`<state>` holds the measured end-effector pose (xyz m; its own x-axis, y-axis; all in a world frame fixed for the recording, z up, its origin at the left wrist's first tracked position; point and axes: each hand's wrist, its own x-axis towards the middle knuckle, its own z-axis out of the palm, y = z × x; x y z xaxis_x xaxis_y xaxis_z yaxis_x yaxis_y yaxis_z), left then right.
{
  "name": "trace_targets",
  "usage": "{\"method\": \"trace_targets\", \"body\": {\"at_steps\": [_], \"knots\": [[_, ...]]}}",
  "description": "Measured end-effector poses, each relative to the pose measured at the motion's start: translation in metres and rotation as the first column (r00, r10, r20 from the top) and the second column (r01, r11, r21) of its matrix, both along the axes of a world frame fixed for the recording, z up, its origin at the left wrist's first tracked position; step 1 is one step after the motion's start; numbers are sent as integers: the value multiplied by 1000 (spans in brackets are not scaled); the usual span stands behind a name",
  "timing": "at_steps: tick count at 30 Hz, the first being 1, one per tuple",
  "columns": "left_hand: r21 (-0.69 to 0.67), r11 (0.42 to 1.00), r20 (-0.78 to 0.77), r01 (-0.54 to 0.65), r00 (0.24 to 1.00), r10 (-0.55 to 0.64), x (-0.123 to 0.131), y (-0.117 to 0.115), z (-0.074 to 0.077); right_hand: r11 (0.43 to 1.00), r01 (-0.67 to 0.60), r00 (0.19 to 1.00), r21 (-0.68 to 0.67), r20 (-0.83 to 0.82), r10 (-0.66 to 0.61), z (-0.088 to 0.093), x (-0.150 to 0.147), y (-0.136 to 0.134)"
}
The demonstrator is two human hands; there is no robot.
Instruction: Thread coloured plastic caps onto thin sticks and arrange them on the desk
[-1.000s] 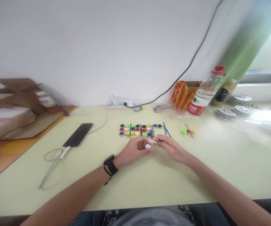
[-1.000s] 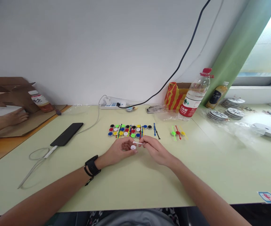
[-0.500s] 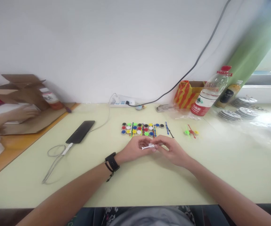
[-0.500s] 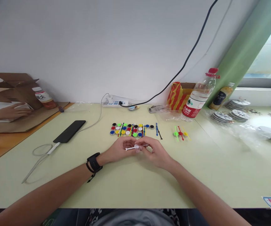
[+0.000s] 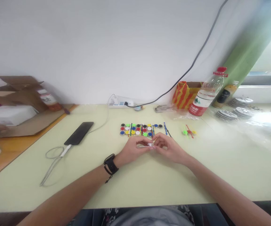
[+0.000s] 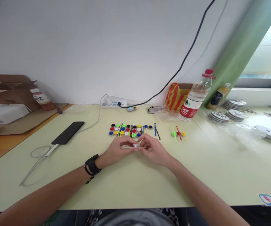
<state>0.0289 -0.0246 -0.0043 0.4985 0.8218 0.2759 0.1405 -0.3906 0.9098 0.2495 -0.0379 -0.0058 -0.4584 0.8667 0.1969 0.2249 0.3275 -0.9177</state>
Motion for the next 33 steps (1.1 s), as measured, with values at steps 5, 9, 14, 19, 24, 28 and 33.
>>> {"method": "trace_targets", "body": {"at_steps": [5,9,14,19,24,28,33], "knots": [[216,976,-108,-28,993,52,-6,3,-1,989,-65,996,-132,-71,56,2,5,3],[303,952,-134,-33,988,77,-7,2,-1,981,-73,990,-180,-132,49,3,6,5],[285,958,-134,-26,989,66,-5,0,0,976,-76,986,-203,-162,43,3,7,6],[257,966,-121,-11,992,43,-2,-4,3,975,-86,982,-207,-182,48,2,6,5],[171,982,-131,77,990,-55,-3,-6,8,971,-109,978,-213,-195,68,4,5,3],[121,989,-93,84,993,-73,-1,-7,9,968,-115,975,-222,-211,68,6,6,3],[11,994,36,112,993,-112,4,-9,7,975,-81,974,-209,-225,32,11,9,4]]}}
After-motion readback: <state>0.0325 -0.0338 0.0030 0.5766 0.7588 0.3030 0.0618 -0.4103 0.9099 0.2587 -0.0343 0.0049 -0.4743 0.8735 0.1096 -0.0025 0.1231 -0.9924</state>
